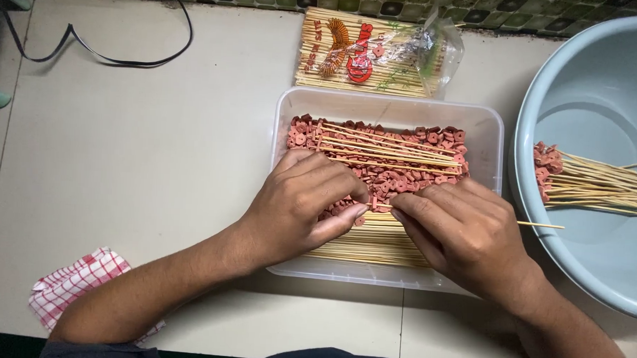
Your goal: Skewering small pieces of diced meat onto wooden sticks from a plastic container.
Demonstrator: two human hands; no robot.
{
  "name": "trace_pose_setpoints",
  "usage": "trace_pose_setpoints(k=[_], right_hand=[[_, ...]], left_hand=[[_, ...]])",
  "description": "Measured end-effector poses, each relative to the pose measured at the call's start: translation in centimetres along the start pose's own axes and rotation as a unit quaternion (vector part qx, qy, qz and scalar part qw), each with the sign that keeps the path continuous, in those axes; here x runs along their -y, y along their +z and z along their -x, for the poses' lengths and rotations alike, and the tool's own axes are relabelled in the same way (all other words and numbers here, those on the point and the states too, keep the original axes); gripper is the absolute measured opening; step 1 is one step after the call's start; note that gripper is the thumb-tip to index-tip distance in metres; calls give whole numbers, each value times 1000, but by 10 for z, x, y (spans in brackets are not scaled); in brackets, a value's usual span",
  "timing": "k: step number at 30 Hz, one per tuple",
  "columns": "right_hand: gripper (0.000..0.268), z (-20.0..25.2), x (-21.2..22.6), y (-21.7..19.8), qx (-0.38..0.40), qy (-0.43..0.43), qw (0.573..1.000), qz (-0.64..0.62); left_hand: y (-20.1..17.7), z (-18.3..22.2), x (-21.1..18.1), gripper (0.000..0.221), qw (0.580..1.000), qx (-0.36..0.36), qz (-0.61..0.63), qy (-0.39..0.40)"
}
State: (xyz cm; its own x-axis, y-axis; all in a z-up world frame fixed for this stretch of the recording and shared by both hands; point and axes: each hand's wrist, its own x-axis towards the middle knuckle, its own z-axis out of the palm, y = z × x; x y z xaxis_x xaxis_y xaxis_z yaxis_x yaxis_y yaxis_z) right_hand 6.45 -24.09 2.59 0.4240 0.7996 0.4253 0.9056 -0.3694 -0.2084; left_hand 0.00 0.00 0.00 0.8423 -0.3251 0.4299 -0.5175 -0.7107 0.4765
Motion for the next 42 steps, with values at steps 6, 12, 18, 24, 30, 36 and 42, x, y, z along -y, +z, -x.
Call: trace_pose_setpoints(k=[6,12,18,24,30,36,42], right_hand=[[8,6,-9,3,4,8,1000,7],[10,3,-17,-11,-26,46,998,22],[12,0,-17,-21,-32,73,996,45],[15,-2,-19,-15,-44,77,995,50],[27,0,-35,11,4,73,991,114],[38,0,-46,25,41,92,986,134],[41,5,-57,39,89,102,980,143]], left_hand=[[-2,2,7,10,1000,-4,-26,-3],[-32,-6,15,9,996,-7,-88,-19],[-56,-9,23,9,992,-23,-121,-34],[-60,-13,23,8,991,-36,-121,-34],[-36,-8,59,10,980,-25,-190,-53],[-19,-7,68,9,967,3,-241,-77],[-8,-1,73,15,956,31,-275,-98]])
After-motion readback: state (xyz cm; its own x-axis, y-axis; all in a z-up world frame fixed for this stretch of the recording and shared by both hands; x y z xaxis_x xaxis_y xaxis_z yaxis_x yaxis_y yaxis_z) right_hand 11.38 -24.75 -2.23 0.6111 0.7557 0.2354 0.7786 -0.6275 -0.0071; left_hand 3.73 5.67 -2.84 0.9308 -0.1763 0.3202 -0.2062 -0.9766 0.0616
